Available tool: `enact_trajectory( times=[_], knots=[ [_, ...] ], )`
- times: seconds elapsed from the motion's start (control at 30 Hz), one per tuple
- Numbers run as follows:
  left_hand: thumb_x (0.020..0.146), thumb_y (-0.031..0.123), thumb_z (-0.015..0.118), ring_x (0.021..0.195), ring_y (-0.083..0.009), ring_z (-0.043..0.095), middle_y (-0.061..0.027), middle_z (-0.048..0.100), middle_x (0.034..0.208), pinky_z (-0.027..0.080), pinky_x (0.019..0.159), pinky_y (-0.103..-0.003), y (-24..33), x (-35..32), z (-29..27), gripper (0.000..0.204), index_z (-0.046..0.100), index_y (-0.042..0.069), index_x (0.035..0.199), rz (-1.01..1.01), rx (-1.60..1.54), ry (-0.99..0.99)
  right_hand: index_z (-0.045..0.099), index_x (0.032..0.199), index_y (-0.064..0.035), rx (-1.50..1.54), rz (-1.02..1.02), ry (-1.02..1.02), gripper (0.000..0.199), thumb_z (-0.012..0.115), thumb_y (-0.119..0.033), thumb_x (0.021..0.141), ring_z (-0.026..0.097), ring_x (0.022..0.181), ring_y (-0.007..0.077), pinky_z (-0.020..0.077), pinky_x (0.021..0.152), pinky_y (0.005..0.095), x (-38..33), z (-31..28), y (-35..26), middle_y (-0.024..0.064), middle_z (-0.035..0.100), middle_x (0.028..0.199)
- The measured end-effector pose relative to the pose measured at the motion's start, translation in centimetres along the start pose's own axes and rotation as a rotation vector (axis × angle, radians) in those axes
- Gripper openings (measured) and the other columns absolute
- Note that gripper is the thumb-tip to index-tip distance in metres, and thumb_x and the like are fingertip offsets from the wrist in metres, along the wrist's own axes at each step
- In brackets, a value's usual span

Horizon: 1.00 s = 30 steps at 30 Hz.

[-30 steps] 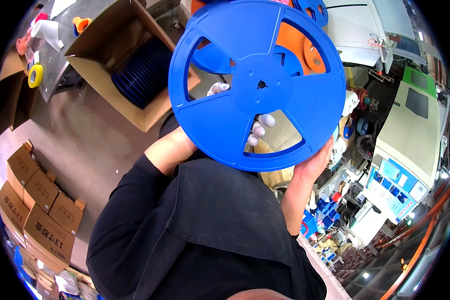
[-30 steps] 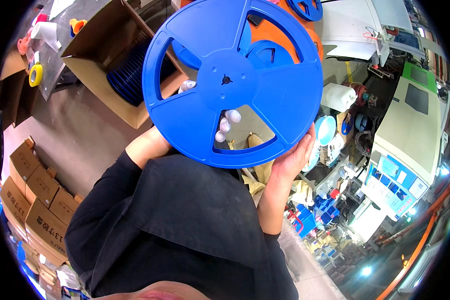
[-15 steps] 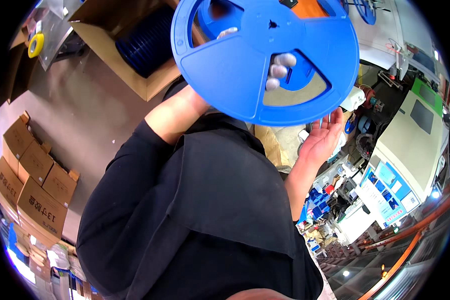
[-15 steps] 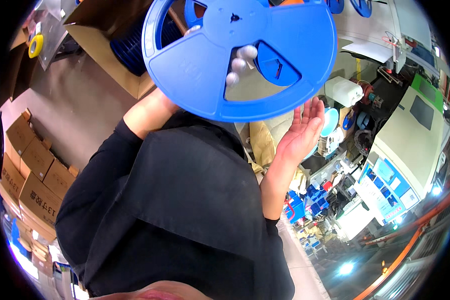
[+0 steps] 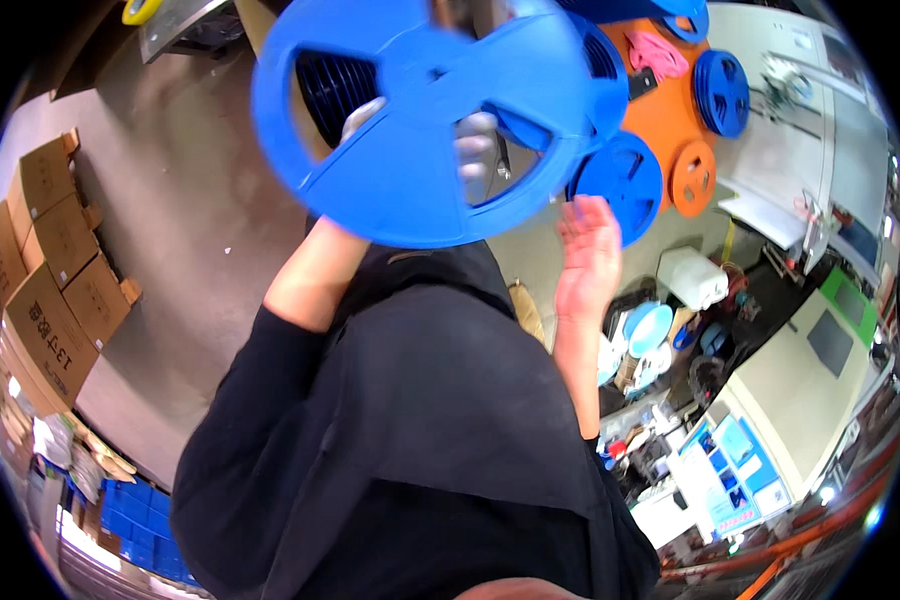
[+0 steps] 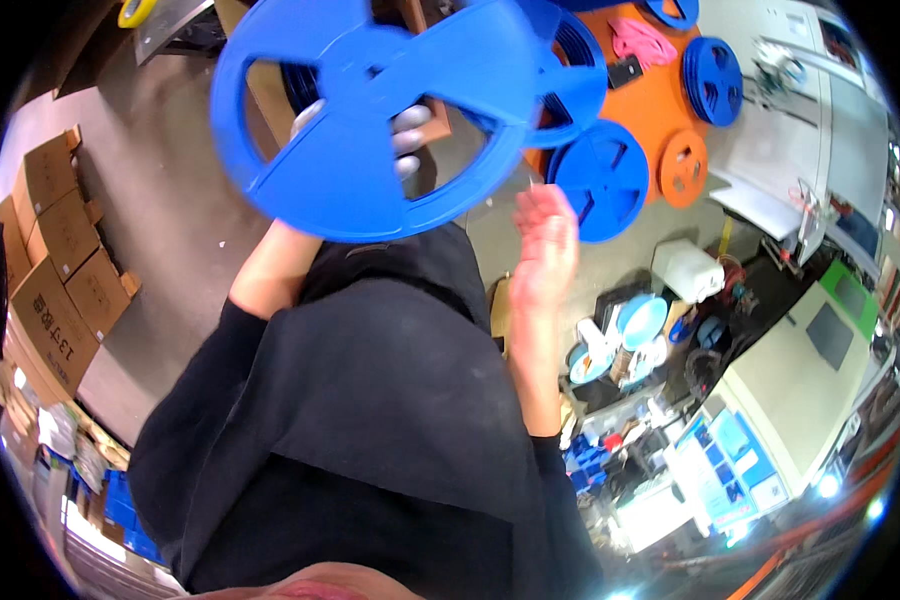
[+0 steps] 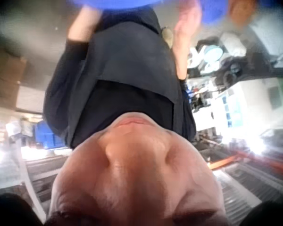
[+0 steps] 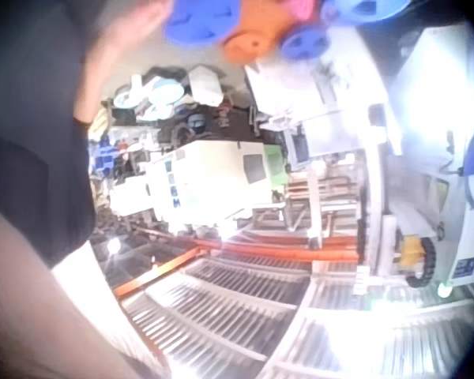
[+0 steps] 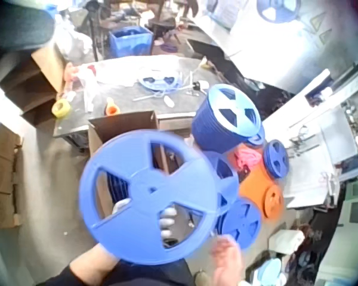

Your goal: The person repeatedly picks up blue plastic spools from a cardboard box and stacks them on a nearby table. The person handles the spools one at a time, rotating them to align before placing them on the growing stack.

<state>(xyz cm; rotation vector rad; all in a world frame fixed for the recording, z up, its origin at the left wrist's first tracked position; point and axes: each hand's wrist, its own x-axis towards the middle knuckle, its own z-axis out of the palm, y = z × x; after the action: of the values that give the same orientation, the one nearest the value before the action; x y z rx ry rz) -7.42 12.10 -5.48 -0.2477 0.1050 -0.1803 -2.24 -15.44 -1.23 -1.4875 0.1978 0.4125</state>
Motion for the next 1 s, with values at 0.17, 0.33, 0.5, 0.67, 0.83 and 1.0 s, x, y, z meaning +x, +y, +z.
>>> enact_trajectory(
  times=[0.17, 0.33, 0.5, 0.67, 0.83, 1.0],
  knots=[
    [0.088, 0.044, 0.051, 0.121, -0.0346, 0.050, -0.0227, 0.044, 0.138, 0.039, 0.106, -0.046, 2.2, -10.7, -3.4, 0.074, 0.033, -0.002, 0.142, 0.398, 0.160, 0.416, 0.047, 0.132, -0.0040, -0.106, 0.475, -0.274, 0.043, 0.053, -0.027, 0.097, 0.058, 0.108, 0.0212, 0.0471, 0.090, 0.0330, 3.8, 5.3, 12.1, 0.0124, 0.056, 0.125],
    [0.083, 0.039, 0.062, 0.121, -0.0332, 0.051, -0.0190, 0.047, 0.135, 0.040, 0.106, -0.046, 0.7, -16.6, -8.4, 0.074, 0.037, -0.003, 0.138, 0.540, 0.134, 0.670, 0.041, 0.136, -0.0008, -0.596, 0.344, -0.463, 0.058, 0.063, -0.027, 0.089, 0.047, 0.124, 0.0276, 0.0369, 0.104, 0.0395, 13.6, 8.5, 29.9, 0.0177, 0.048, 0.135],
    [0.073, 0.042, 0.074, 0.112, -0.0338, 0.057, -0.0182, 0.054, 0.126, 0.047, 0.099, -0.046, -1.2, -14.9, -10.2, 0.083, 0.039, 0.003, 0.139, 0.631, 0.253, 0.980, 0.029, 0.143, -0.0009, -0.950, -0.035, -0.214, 0.076, 0.067, -0.029, 0.083, 0.036, 0.132, 0.0381, 0.0304, 0.110, 0.0432, 28.8, 13.7, 37.1, 0.0248, 0.037, 0.143],
    [0.076, 0.041, 0.071, 0.108, -0.0335, 0.060, -0.0183, 0.057, 0.123, 0.050, 0.095, -0.045, 0.6, -14.3, -14.5, 0.079, 0.040, 0.003, 0.137, 0.529, 0.351, 0.901, 0.023, 0.146, -0.0011, -1.042, 0.034, -0.139, 0.087, 0.070, -0.029, 0.079, 0.030, 0.136, 0.0374, 0.0241, 0.113, 0.0425, 32.3, 17.4, 39.8, 0.0245, 0.030, 0.147],
    [0.079, 0.040, 0.068, 0.111, -0.0350, 0.058, -0.0201, 0.055, 0.125, 0.047, 0.098, -0.046, 5.4, -9.9, -18.3, 0.076, 0.039, 0.001, 0.138, 0.458, 0.250, 0.726, 0.019, 0.148, -0.0048, -1.011, 0.010, -0.070, 0.092, 0.073, -0.021, 0.075, 0.024, 0.138, 0.0384, 0.0209, 0.114, 0.0450, 32.1, 18.1, 41.9, 0.0201, 0.024, 0.151],
    [0.083, 0.038, 0.065, 0.114, -0.0365, 0.056, -0.0218, 0.053, 0.127, 0.045, 0.101, -0.048, 12.5, -1.9, -21.6, 0.073, 0.038, 0.000, 0.138, 0.272, 0.146, 0.366, 0.034, 0.144, -0.0124, -1.067, -0.137, -0.199, 0.081, 0.073, -0.015, 0.073, 0.035, 0.125, 0.0382, 0.0253, 0.110, 0.0455, 30.9, 18.0, 44.4, 0.0167, 0.040, 0.134]
  ],
)
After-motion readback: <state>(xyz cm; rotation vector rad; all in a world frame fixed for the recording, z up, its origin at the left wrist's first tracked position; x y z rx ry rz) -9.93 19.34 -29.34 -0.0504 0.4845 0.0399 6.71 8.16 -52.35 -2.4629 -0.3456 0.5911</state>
